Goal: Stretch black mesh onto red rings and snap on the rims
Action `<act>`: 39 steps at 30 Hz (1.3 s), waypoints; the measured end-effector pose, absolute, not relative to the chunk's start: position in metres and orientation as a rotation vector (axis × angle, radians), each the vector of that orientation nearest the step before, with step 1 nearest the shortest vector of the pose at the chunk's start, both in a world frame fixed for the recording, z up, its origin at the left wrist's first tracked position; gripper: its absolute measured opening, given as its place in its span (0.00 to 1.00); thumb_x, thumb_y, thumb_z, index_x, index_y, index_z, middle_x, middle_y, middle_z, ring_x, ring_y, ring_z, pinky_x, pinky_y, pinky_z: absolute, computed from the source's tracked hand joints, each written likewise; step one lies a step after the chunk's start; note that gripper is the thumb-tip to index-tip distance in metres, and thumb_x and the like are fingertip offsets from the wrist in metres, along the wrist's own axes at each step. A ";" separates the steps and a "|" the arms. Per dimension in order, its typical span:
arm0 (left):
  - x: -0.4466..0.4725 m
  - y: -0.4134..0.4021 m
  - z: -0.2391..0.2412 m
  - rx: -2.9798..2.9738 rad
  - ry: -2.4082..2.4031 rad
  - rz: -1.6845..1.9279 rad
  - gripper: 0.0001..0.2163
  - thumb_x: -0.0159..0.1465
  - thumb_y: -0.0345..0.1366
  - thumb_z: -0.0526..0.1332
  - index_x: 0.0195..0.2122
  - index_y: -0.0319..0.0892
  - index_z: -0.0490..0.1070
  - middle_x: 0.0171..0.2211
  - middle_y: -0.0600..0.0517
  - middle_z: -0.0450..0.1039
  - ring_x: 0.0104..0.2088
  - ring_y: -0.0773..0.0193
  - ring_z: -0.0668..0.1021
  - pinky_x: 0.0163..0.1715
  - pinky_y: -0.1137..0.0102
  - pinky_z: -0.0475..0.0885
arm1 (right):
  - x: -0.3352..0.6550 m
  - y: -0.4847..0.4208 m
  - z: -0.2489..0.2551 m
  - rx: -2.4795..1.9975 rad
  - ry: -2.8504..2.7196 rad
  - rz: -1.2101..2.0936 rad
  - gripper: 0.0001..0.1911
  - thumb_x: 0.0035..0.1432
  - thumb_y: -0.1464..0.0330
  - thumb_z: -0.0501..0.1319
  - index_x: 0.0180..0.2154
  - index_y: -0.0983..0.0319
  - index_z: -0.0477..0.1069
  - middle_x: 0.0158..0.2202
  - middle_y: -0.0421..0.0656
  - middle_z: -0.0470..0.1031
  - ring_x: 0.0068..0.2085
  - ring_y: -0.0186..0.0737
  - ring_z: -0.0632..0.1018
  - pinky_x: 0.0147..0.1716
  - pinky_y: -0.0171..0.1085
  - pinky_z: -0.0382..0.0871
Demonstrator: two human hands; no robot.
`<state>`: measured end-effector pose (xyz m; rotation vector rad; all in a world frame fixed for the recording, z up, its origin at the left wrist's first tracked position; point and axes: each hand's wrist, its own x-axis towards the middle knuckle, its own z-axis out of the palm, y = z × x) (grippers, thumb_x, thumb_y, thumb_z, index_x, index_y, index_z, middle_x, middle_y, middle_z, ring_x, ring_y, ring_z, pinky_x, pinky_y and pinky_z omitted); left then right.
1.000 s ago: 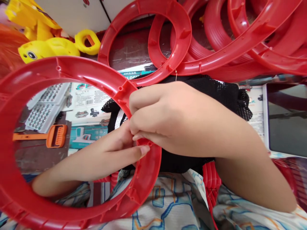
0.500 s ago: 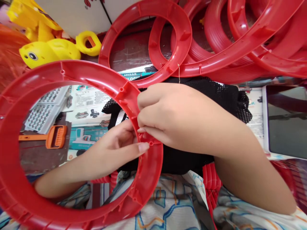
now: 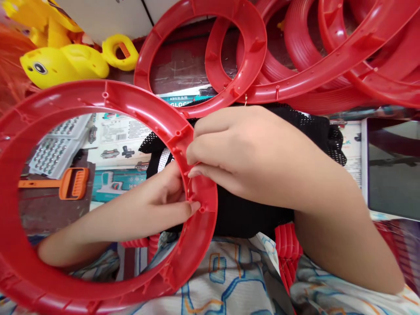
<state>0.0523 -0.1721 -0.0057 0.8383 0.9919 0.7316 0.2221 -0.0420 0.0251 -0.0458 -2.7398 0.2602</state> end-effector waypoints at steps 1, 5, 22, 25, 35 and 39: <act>0.052 -0.174 -0.005 0.840 0.983 0.699 0.17 0.65 0.24 0.58 0.52 0.47 0.59 0.41 0.57 0.66 0.40 0.72 0.74 0.39 0.76 0.72 | 0.222 -0.042 0.026 -0.029 -2.737 0.309 0.14 0.68 0.75 0.53 0.34 0.63 0.75 0.35 0.42 0.77 0.36 0.34 0.76 0.33 0.35 0.68; 0.055 -0.178 -0.005 0.871 0.990 0.623 0.15 0.65 0.26 0.59 0.49 0.46 0.58 0.37 0.57 0.63 0.34 0.72 0.70 0.34 0.75 0.70 | 0.220 -0.042 0.026 -0.018 -2.764 0.405 0.14 0.68 0.75 0.52 0.35 0.62 0.75 0.35 0.39 0.76 0.36 0.32 0.76 0.33 0.33 0.68; 0.071 -0.166 -0.011 0.743 1.079 1.041 0.11 0.61 0.28 0.62 0.43 0.44 0.63 0.29 0.58 0.71 0.29 0.71 0.73 0.31 0.76 0.70 | 0.222 -0.046 0.025 -0.247 -2.689 0.107 0.18 0.71 0.65 0.54 0.31 0.62 0.76 0.35 0.44 0.75 0.37 0.38 0.74 0.36 0.39 0.68; 0.063 -0.165 -0.011 0.841 1.114 0.899 0.11 0.62 0.27 0.60 0.42 0.44 0.61 0.30 0.59 0.65 0.29 0.71 0.70 0.31 0.75 0.68 | 0.221 -0.042 0.023 -0.170 -2.744 0.074 0.20 0.72 0.64 0.52 0.30 0.62 0.76 0.32 0.43 0.76 0.35 0.38 0.73 0.35 0.40 0.67; 0.048 -0.172 0.000 1.254 1.181 0.360 0.09 0.62 0.32 0.60 0.40 0.43 0.59 0.31 0.57 0.64 0.28 0.68 0.66 0.26 0.73 0.63 | 0.216 -0.040 0.023 0.096 -2.743 0.450 0.17 0.70 0.74 0.52 0.32 0.64 0.76 0.32 0.42 0.74 0.35 0.33 0.72 0.34 0.33 0.66; 0.048 -0.178 0.001 1.282 1.165 0.330 0.09 0.61 0.31 0.60 0.38 0.44 0.58 0.30 0.58 0.64 0.27 0.69 0.66 0.25 0.74 0.64 | 0.215 -0.040 0.022 0.120 -2.757 0.558 0.16 0.69 0.74 0.53 0.31 0.64 0.75 0.32 0.40 0.73 0.35 0.31 0.72 0.36 0.32 0.67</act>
